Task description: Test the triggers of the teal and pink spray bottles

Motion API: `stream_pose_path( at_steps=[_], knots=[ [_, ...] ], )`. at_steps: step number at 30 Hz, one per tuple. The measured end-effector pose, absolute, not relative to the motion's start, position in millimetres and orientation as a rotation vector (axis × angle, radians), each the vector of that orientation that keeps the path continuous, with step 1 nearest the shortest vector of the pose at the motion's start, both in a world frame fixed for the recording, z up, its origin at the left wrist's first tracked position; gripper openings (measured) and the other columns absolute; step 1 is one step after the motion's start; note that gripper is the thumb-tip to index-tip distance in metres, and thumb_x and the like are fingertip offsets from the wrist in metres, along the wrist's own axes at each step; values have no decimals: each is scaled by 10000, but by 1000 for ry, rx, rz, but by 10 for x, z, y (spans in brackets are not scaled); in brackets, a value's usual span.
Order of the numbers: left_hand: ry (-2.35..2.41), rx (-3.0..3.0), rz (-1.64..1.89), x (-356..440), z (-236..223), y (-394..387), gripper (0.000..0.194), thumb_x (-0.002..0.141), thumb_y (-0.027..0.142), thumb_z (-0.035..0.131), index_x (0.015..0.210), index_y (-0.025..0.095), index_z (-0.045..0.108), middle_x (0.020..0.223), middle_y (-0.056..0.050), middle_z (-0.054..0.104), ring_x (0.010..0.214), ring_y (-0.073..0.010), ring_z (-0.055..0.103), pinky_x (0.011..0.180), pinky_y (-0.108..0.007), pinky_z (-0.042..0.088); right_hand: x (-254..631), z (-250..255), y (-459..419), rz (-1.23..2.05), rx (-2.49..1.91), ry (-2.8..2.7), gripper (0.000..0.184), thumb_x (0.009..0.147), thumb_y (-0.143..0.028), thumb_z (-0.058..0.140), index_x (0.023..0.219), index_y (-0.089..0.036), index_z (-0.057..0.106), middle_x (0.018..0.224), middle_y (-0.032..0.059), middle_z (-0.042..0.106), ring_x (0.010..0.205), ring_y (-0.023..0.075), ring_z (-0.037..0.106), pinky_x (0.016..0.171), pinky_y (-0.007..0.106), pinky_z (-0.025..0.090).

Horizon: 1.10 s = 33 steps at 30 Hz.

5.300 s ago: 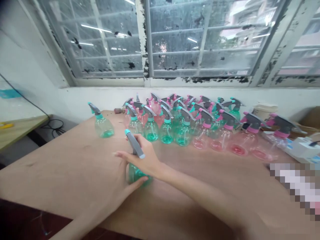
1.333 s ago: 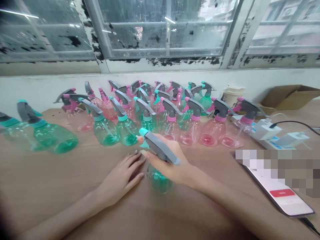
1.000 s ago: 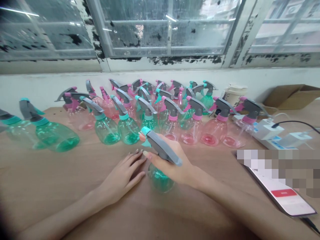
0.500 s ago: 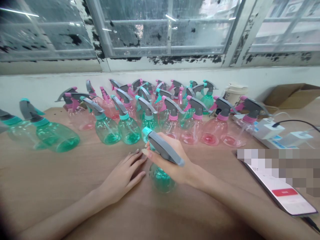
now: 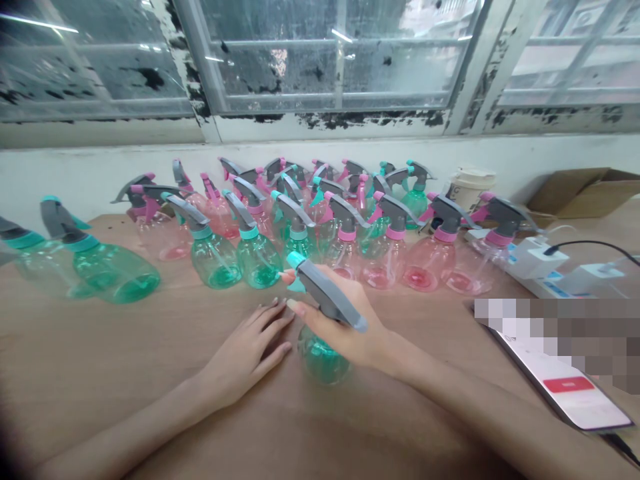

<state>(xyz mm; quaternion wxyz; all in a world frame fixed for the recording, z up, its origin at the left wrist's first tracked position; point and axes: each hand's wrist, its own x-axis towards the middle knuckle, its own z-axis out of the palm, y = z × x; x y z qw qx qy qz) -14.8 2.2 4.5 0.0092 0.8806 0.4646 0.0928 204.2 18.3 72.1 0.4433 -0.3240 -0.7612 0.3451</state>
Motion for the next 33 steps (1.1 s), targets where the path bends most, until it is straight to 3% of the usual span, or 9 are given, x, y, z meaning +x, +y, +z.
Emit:
stream_pose_path(
  at_steps=[4, 10, 14, 17, 22, 28, 33],
  knots=[
    [1456, 2761, 307, -150, 35, 19, 466, 991, 404, 430, 1373, 143, 485, 1467, -160, 441, 1368, -304, 385, 1115, -520, 326, 2041, 749, 181, 875, -757, -1880, 269, 869, -241, 586, 1138, -246, 572, 1099, 35, 676, 961, 183, 660, 863, 319, 529],
    [1440, 2775, 336, -165, 11, 17, 461, 988, 404, 430, 1363, 142, 490, 1457, -163, 454, 1362, -304, 395, 1111, -523, 332, 2051, 804, 165, 811, -807, -1926, 61, 886, -274, 565, 925, -238, 593, 901, 13, 668, 841, 167, 663, 759, 281, 543],
    [1443, 2777, 352, -171, 0, 26, 455, 989, 407, 430, 1365, 157, 486, 1465, -153, 446, 1366, -299, 391, 1114, -515, 331, 2061, 833, 152, 760, -869, -1971, 84, 898, -286, 543, 856, -235, 595, 810, 3, 646, 733, 154, 638, 693, 271, 544],
    [1440, 2765, 346, -165, 6, 29, 455, 990, 407, 430, 1362, 153, 486, 1464, -155, 446, 1368, -299, 386, 1114, -517, 329, 2064, 825, 153, 815, -828, -1955, 92, 885, -283, 555, 950, -238, 601, 913, 15, 678, 765, 161, 651, 729, 288, 551],
    [1434, 2744, 355, -156, 29, 25, 447, 991, 400, 430, 1360, 154, 486, 1467, -155, 444, 1368, -297, 386, 1113, -519, 328, 2058, 786, 150, 874, -826, -1926, 269, 887, -313, 558, 1146, -252, 594, 1041, 39, 689, 814, 181, 674, 757, 317, 562],
    [1430, 2741, 365, -158, 33, 23, 445, 988, 398, 430, 1354, 154, 493, 1462, -149, 451, 1365, -293, 390, 1117, -510, 325, 2060, 774, 134, 868, -835, -1906, 334, 885, -312, 565, 1216, -272, 598, 1160, 52, 674, 814, 184, 680, 744, 329, 570],
    [1431, 2729, 373, -154, 39, 18, 450, 985, 394, 441, 1356, 145, 497, 1466, -152, 446, 1367, -298, 387, 1122, -507, 320, 2065, 746, 146, 917, -804, -1882, 358, 874, -273, 579, 1232, -277, 590, 1210, 38, 660, 948, 201, 681, 816, 323, 567]
  ],
)
